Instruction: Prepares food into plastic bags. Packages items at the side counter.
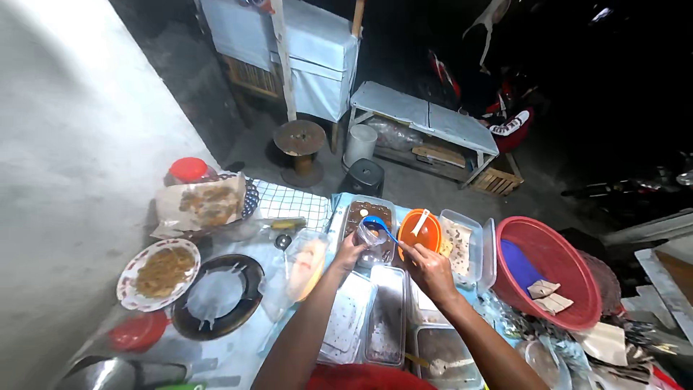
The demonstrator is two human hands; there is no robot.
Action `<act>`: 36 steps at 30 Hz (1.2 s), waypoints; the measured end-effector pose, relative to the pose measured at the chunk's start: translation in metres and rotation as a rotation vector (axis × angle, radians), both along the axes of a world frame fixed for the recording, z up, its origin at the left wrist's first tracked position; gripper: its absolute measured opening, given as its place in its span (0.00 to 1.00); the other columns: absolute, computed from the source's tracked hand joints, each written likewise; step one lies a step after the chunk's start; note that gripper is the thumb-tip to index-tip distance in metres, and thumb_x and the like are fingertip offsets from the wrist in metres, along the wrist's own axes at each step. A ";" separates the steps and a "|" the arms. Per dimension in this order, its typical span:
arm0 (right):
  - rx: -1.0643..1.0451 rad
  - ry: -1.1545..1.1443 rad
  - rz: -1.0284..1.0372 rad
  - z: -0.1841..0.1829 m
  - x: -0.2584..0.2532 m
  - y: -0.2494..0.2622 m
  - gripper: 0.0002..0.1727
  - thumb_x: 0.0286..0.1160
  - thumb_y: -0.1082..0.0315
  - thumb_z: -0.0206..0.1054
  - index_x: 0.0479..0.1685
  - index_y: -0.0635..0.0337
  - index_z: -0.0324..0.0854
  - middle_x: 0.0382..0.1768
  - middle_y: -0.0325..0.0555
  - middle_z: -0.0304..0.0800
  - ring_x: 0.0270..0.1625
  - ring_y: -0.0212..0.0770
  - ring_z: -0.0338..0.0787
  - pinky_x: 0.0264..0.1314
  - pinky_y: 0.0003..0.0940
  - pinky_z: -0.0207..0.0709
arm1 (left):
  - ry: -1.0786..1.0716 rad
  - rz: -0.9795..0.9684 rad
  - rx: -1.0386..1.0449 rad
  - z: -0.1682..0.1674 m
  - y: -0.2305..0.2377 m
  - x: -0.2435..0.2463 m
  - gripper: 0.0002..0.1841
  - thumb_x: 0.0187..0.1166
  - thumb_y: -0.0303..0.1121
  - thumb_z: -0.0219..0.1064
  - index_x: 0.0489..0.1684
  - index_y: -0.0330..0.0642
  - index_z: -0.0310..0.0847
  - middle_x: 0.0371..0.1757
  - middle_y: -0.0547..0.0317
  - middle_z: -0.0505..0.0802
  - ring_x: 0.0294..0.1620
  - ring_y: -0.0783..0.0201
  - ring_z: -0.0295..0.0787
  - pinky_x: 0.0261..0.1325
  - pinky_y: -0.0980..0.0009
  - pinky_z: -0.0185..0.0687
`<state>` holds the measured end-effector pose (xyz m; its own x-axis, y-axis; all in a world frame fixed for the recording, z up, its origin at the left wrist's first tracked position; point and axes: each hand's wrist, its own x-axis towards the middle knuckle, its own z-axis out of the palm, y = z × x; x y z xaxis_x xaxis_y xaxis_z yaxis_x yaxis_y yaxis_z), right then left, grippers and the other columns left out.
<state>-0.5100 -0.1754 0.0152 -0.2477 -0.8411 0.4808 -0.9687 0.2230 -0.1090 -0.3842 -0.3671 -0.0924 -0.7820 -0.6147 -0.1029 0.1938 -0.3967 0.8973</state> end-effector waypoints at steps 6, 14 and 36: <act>-0.020 -0.162 -0.062 0.016 -0.009 -0.011 0.16 0.77 0.61 0.66 0.59 0.48 0.94 0.39 0.41 0.96 0.35 0.40 0.94 0.35 0.43 0.88 | -0.028 0.024 0.013 -0.003 -0.004 0.017 0.31 0.73 0.23 0.71 0.78 0.30 0.66 0.58 0.48 0.91 0.52 0.61 0.92 0.57 0.63 0.90; 0.559 -0.271 -0.356 -0.038 -0.061 -0.075 0.19 0.82 0.63 0.58 0.64 0.55 0.87 0.61 0.53 0.92 0.59 0.59 0.93 0.59 0.65 0.83 | 0.025 0.181 -0.029 0.073 -0.005 0.064 0.17 0.71 0.20 0.65 0.59 0.32 0.77 0.44 0.54 0.94 0.43 0.62 0.93 0.50 0.63 0.92; 0.816 -0.614 -0.446 -0.040 -0.063 -0.094 0.18 0.74 0.53 0.67 0.51 0.55 0.92 0.54 0.56 0.94 0.62 0.59 0.91 0.62 0.67 0.81 | -0.310 0.393 0.131 0.061 0.028 0.140 0.11 0.84 0.27 0.52 0.55 0.35 0.76 0.38 0.55 0.93 0.35 0.62 0.93 0.38 0.64 0.92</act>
<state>-0.5726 -0.2692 -0.0245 -0.6125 -0.6256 -0.4833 -0.6161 0.7608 -0.2040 -0.2444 -0.3392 -0.0317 -0.4155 -0.8223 -0.3889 0.0840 -0.4604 0.8837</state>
